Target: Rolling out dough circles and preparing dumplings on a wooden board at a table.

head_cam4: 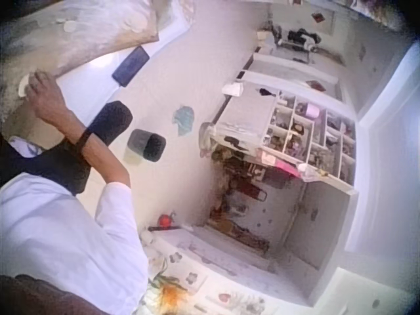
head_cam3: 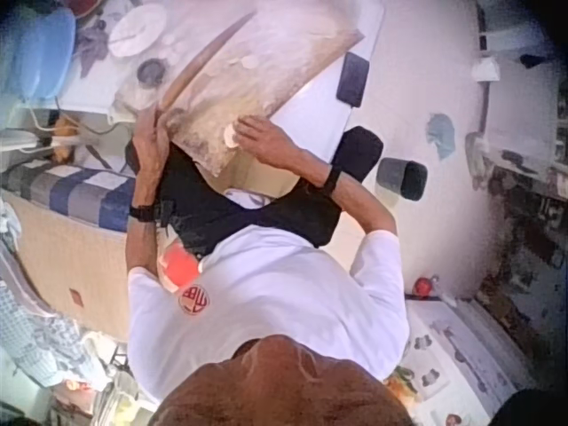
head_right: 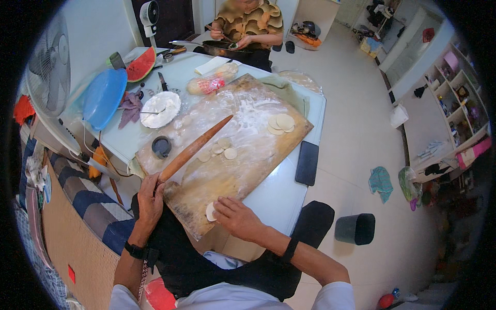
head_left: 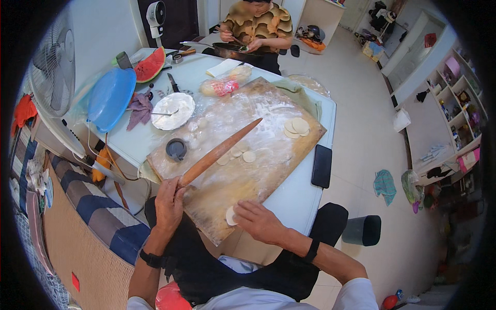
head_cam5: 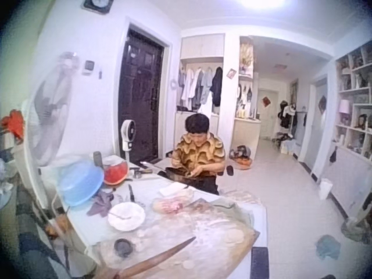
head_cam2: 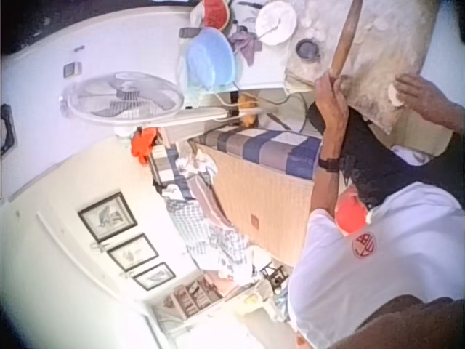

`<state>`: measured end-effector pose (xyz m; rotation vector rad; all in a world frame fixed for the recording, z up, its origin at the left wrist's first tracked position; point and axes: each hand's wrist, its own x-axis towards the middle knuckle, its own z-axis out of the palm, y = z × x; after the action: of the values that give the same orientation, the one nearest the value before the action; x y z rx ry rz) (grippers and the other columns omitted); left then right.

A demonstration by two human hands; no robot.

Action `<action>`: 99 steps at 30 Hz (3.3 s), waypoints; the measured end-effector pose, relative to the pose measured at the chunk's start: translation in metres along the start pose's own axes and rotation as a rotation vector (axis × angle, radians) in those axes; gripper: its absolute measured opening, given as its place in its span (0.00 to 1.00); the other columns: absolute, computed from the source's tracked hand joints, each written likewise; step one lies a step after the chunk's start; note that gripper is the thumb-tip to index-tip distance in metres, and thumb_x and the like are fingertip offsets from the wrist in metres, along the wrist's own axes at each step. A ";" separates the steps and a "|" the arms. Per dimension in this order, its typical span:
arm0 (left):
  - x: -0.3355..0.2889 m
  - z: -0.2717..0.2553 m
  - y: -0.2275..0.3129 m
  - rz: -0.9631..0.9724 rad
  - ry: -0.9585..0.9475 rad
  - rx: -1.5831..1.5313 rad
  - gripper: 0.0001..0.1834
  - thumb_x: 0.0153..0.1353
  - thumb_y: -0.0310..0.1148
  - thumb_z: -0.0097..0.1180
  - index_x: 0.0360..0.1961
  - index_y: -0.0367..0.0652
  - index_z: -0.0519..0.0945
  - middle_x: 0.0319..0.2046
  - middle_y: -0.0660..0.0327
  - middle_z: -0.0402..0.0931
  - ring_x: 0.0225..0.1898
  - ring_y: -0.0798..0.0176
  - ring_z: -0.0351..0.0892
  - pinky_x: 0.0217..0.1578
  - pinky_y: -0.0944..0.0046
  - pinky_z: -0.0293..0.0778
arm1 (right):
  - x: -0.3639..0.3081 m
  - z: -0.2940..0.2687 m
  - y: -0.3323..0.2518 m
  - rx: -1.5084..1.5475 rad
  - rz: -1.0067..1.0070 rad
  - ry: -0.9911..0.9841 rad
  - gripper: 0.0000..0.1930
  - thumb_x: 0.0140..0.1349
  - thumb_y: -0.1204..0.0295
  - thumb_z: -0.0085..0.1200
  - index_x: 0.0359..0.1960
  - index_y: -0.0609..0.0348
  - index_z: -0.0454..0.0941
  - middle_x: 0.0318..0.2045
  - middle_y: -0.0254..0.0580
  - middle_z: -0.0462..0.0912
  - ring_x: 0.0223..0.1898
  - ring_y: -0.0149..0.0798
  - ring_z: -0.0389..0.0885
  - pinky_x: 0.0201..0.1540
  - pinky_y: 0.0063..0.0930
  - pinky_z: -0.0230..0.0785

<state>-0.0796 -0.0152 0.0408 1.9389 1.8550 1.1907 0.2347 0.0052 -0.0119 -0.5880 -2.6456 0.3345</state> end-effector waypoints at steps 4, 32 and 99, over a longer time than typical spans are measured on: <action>0.003 -0.004 0.004 0.059 0.013 0.013 0.18 0.69 0.21 0.58 0.59 0.35 0.78 0.40 0.51 0.77 0.39 0.53 0.80 0.43 0.58 0.77 | 0.011 -0.021 -0.004 0.361 0.361 0.160 0.12 0.73 0.70 0.56 0.52 0.63 0.80 0.52 0.54 0.83 0.56 0.51 0.82 0.60 0.41 0.74; 0.010 -0.003 -0.003 0.053 0.008 0.007 0.19 0.64 0.21 0.60 0.57 0.35 0.79 0.41 0.49 0.78 0.39 0.50 0.82 0.42 0.57 0.78 | 0.057 -0.045 0.135 -0.017 0.423 0.315 0.17 0.63 0.73 0.64 0.53 0.60 0.81 0.52 0.53 0.84 0.53 0.57 0.80 0.55 0.49 0.76; -0.008 0.059 0.038 0.082 -0.479 0.492 0.45 0.66 0.43 0.63 0.74 0.26 0.59 0.74 0.36 0.60 0.75 0.33 0.58 0.73 0.41 0.57 | 0.000 -0.054 0.080 -0.246 0.490 -0.142 0.47 0.72 0.44 0.51 0.75 0.78 0.54 0.75 0.72 0.57 0.79 0.66 0.50 0.80 0.61 0.42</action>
<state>-0.0114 -0.0072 0.0235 2.2960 1.9199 0.2350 0.2865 0.0835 0.0104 -1.3444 -2.6657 0.1920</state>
